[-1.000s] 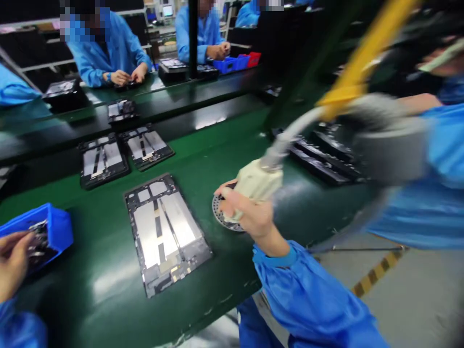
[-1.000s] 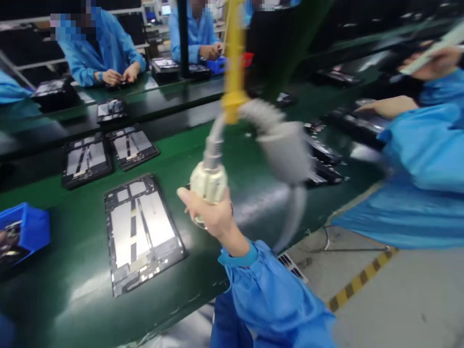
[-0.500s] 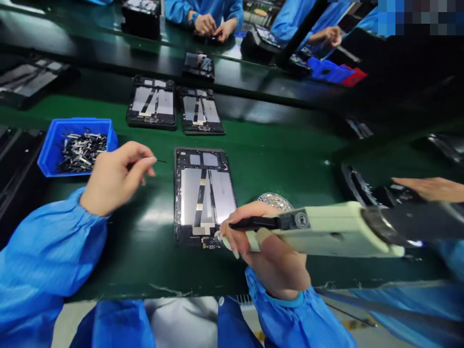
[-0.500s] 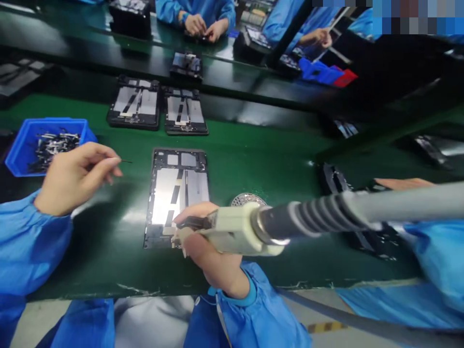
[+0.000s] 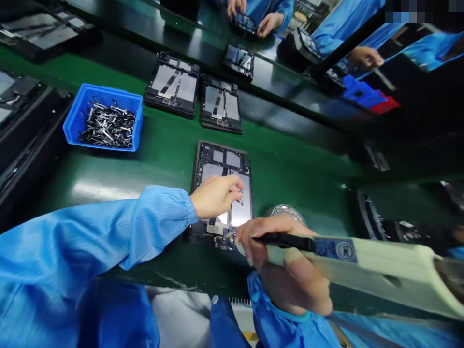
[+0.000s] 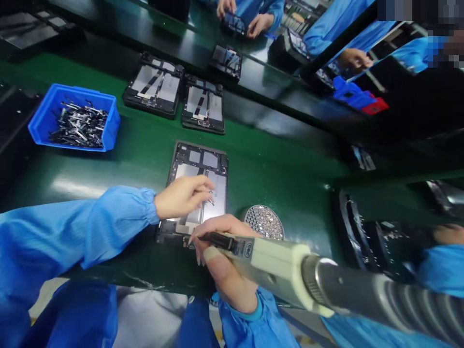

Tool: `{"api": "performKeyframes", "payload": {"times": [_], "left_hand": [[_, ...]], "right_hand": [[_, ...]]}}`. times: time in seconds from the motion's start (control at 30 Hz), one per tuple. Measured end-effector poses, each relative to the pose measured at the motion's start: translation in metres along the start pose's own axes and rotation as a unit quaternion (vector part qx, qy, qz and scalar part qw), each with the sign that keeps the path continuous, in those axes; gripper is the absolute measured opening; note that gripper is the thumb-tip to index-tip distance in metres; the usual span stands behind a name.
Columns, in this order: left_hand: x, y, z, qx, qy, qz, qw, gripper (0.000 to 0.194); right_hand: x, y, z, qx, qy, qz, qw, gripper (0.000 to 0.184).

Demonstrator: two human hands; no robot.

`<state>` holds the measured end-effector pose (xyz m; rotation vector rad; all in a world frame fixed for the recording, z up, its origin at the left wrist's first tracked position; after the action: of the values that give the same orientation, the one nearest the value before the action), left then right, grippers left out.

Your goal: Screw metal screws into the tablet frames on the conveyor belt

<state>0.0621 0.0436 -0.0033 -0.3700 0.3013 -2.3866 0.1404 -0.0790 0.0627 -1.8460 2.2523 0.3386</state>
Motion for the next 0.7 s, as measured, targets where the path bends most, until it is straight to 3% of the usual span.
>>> {"api": "performKeyframes", "payload": {"times": [0.13,0.27,0.33,0.43,0.53,0.7], "left_hand": [[0.002,0.005,-0.006,-0.009,-0.003,0.016,1.0,0.012],[0.004,0.0,-0.009,-0.002,-0.01,0.017,1.0,0.011],[0.004,-0.001,-0.01,0.003,-0.005,0.01,1.0,0.01],[0.005,-0.004,-0.011,0.025,0.008,0.006,1.0,0.011],[0.007,-0.01,-0.011,0.045,0.016,0.021,0.999,0.019],[0.008,-0.022,-0.012,0.103,-0.018,0.054,0.993,0.037]], "right_hand": [[0.0,0.004,0.0,-0.02,0.004,-0.004,1.0,0.032],[-0.002,-0.004,-0.021,-0.042,-0.004,0.032,0.999,0.029],[-0.004,-0.019,-0.032,-0.039,-0.018,0.068,0.997,0.032],[-0.008,-0.054,-0.037,-0.019,-0.094,0.162,0.982,0.033],[-0.01,-0.091,-0.023,-0.006,-0.14,0.26,0.955,0.032],[-0.006,-0.126,0.011,0.0,-0.113,0.341,0.933,0.032]]}}
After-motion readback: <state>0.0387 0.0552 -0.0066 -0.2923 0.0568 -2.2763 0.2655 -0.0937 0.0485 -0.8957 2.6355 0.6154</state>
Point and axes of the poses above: each hand's wrist, its own x-axis away from the middle knuckle, its own y-axis out of the palm, z = x × y, the point moved 5 cm from there along -x, towards the middle knuckle, and after that the axes turned 7 degrees about -y, right-handed, at the moved point
